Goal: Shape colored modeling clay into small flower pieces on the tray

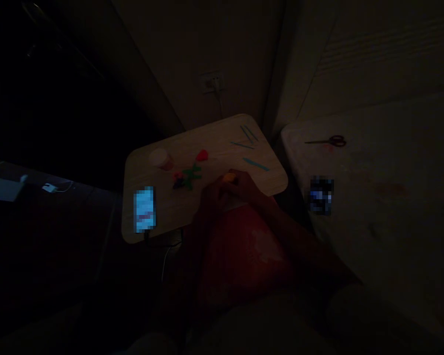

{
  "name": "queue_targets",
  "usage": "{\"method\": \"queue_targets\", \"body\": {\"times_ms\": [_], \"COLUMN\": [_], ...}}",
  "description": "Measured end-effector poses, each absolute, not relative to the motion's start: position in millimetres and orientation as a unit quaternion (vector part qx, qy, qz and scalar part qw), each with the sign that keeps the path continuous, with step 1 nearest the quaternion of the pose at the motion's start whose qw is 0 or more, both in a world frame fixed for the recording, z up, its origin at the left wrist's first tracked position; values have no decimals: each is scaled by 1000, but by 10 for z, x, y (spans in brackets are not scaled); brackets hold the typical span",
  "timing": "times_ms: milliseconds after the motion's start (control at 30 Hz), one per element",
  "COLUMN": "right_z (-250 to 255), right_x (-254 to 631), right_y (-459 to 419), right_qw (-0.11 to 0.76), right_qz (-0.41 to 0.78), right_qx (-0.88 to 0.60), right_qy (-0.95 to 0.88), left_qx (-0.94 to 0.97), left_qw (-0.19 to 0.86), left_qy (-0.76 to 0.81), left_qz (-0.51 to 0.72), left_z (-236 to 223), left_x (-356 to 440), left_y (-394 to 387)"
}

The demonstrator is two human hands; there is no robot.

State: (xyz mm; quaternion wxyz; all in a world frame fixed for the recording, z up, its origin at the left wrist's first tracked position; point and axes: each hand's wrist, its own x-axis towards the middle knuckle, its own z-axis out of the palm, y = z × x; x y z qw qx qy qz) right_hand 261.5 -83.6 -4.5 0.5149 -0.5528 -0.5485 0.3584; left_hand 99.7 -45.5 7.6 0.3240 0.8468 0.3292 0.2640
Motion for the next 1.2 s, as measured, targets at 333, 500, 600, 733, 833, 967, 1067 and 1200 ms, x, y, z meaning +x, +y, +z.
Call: {"method": "queue_targets", "body": {"times_ms": [333,500,600,733,833,967,1067,1200], "right_z": [-33,-50,-46,-2,48,78,55,-1], "right_x": [2658,2666,2668,2675,2661,2636,2638,2659], "right_y": [-792,-800,-813,-855,-884,-891,-880,-862], "right_qw": [519,479,439,423,408,429,454,500], "right_qz": [356,353,352,369,370,371,383,383], "right_qx": [-534,-518,-536,-511,-531,-522,-506,-498], "right_qy": [-565,-615,-629,-651,-644,-636,-626,-596], "left_qx": [807,806,806,827,835,843,842,831], "left_qw": [407,372,339,304,288,272,272,286], "left_qy": [309,349,387,403,409,403,396,391], "left_qz": [295,300,292,249,230,231,247,273], "left_z": [112,91,73,35,9,14,43,84], "left_x": [1015,1032,1030,1019,1011,1013,1024,1030], "left_y": [-462,-421,-415,-414,-415,-428,-440,-448]}}
